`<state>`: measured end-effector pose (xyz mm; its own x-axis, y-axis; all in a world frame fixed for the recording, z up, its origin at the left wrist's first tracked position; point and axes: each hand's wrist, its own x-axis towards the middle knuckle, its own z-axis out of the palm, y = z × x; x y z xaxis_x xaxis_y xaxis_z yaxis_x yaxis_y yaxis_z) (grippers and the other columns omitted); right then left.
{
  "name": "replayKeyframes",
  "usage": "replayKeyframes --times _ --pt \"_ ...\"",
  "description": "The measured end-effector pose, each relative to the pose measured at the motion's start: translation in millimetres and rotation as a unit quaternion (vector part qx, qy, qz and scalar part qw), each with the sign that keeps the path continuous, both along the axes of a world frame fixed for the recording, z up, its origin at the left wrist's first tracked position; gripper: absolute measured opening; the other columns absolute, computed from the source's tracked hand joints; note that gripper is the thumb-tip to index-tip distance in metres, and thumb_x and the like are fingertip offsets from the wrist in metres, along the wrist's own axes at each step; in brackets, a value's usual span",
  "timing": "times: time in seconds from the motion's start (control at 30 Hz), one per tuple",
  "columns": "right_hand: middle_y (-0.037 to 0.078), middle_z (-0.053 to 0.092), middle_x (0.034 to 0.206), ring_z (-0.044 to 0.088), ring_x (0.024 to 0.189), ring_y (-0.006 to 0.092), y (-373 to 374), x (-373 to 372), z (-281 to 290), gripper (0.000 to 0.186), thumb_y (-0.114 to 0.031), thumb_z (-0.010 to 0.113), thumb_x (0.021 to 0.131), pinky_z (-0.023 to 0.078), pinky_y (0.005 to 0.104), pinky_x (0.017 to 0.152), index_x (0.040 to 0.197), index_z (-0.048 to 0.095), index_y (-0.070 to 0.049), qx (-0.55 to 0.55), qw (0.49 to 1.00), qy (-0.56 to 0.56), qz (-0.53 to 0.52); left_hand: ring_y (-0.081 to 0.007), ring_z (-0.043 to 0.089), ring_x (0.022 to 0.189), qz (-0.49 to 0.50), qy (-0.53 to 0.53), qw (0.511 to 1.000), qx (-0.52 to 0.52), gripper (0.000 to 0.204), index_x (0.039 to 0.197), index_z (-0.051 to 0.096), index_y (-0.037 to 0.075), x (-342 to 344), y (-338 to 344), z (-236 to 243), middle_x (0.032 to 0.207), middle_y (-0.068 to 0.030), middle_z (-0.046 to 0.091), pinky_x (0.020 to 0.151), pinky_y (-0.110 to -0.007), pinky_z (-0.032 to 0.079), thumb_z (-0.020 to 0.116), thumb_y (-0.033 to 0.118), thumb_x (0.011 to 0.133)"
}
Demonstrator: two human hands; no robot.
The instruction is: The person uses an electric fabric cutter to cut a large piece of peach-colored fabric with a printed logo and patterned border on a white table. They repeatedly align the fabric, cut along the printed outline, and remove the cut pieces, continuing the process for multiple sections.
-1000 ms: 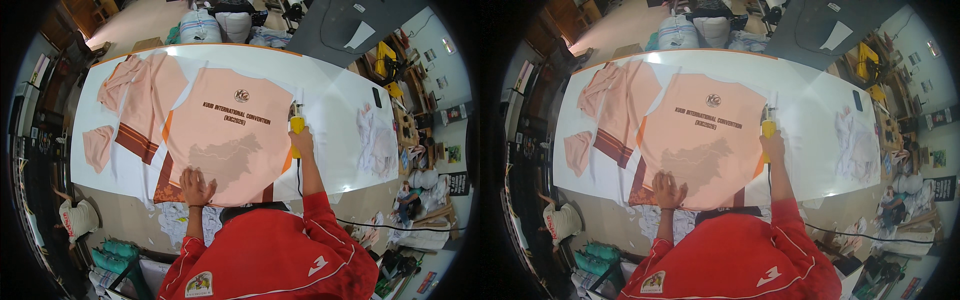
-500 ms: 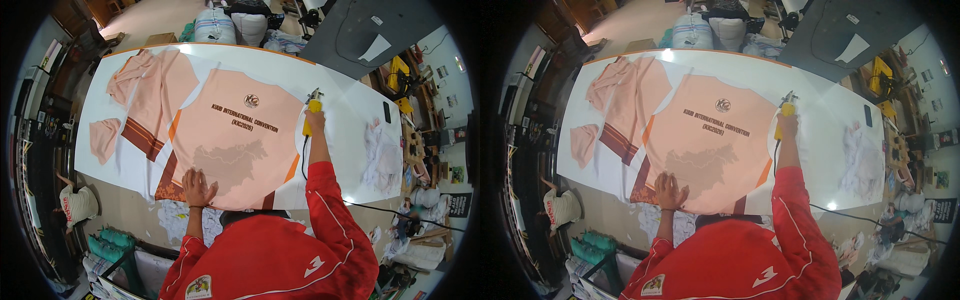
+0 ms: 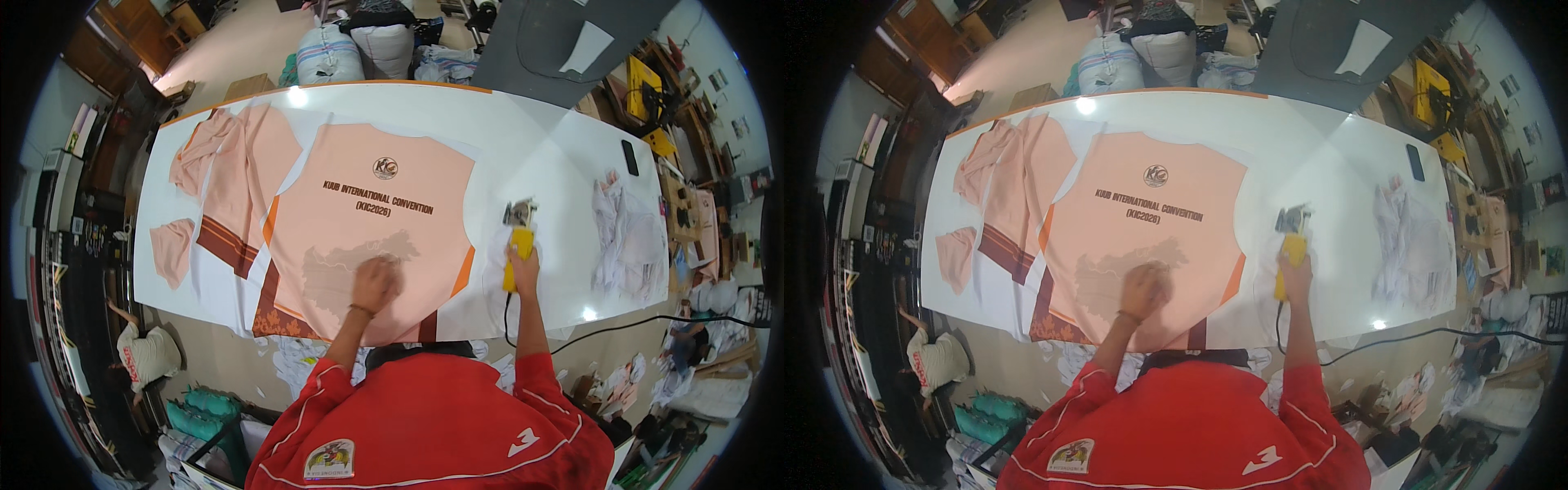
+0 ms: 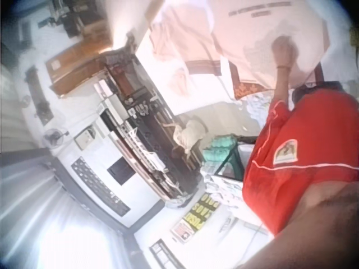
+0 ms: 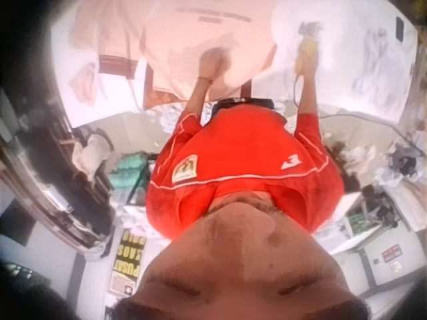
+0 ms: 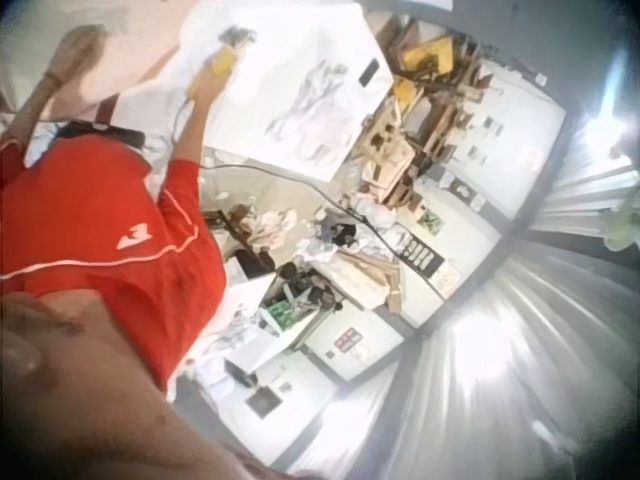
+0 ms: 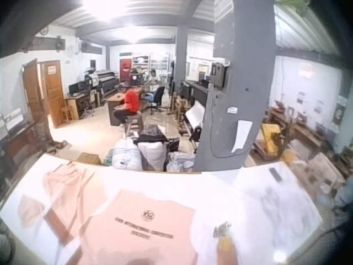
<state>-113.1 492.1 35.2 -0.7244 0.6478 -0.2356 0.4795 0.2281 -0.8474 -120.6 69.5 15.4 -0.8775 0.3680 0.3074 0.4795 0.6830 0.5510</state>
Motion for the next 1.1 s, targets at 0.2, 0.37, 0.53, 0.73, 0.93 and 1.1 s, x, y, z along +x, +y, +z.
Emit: replayKeyframes --times 0.2,0.37,0.53,0.73,0.93,1.1 --pt "0.011 0.07 0.089 0.07 0.068 0.0197 7 149 -3 0.043 -0.023 0.083 0.088 0.058 0.0363 0.06 0.116 0.058 -0.003 0.05 0.996 -0.043 0.059 -0.0341 0.053 0.13 -0.165 -0.063 0.982 -0.073 0.041 0.127 0.067 0.016 -9 107 34 0.14 -0.0127 0.057 0.108 -0.052 0.044 0.072 0.034 0.091" --pt "0.019 0.073 0.096 0.074 0.084 0.0348 -8 218 43 0.056 -0.031 0.085 0.083 0.058 0.0474 0.075 0.123 0.057 -0.004 0.115 0.982 -0.109 0.103 -0.0345 0.047 0.138 -0.234 -0.031 0.964 -0.12 0.04 0.126 0.068 0.019 55 84 22 0.147 -0.0117 0.053 0.111 -0.056 0.041 0.071 0.037 0.091" --pt "0.024 0.074 0.103 0.071 0.095 0.0481 -10 232 85 0.063 -0.039 0.08 0.082 0.056 0.0562 0.079 0.131 0.055 -0.01 0.166 0.948 -0.222 0.157 -0.028 0.067 0.11 -0.288 -0.185 0.935 -0.099 0.03 0.117 0.074 0.02 123 26 19 0.115 -0.0097 0.07 0.092 -0.045 0.056 0.071 0.038 0.094" --pt "0.025 0.074 0.098 0.071 0.092 0.0492 17 188 77 0.065 -0.036 0.076 0.081 0.057 0.0581 0.079 0.136 0.052 -0.012 0.237 0.915 -0.222 0.24 -0.0285 0.073 0.079 -0.072 -0.146 0.987 -0.003 0.023 0.109 0.077 0.017 100 16 39 0.089 -0.0084 0.074 0.073 -0.042 0.061 0.077 0.029 0.09" --pt "0.023 0.075 0.097 0.073 0.09 0.0479 37 125 87 0.068 -0.041 0.075 0.081 0.058 0.0586 0.078 0.139 0.05 -0.015 0.268 0.882 -0.256 0.291 -0.0282 0.074 0.076 0.051 -0.13 0.988 0.061 0.022 0.114 0.076 0.009 63 1 49 0.09 -0.0115 0.074 0.07 -0.041 0.06 0.074 0.011 0.092" --pt "0.022 0.075 0.097 0.073 0.09 0.0468 45 95 82 0.069 -0.042 0.075 0.08 0.058 0.0575 0.077 0.139 0.049 -0.016 0.258 0.876 -0.248 0.323 -0.0262 0.074 0.077 0.131 -0.144 0.979 0.053 0.019 0.112 0.077 0.007 75 -28 56 0.089 -0.0118 0.075 0.069 -0.038 0.06 0.075 0.012 0.093"
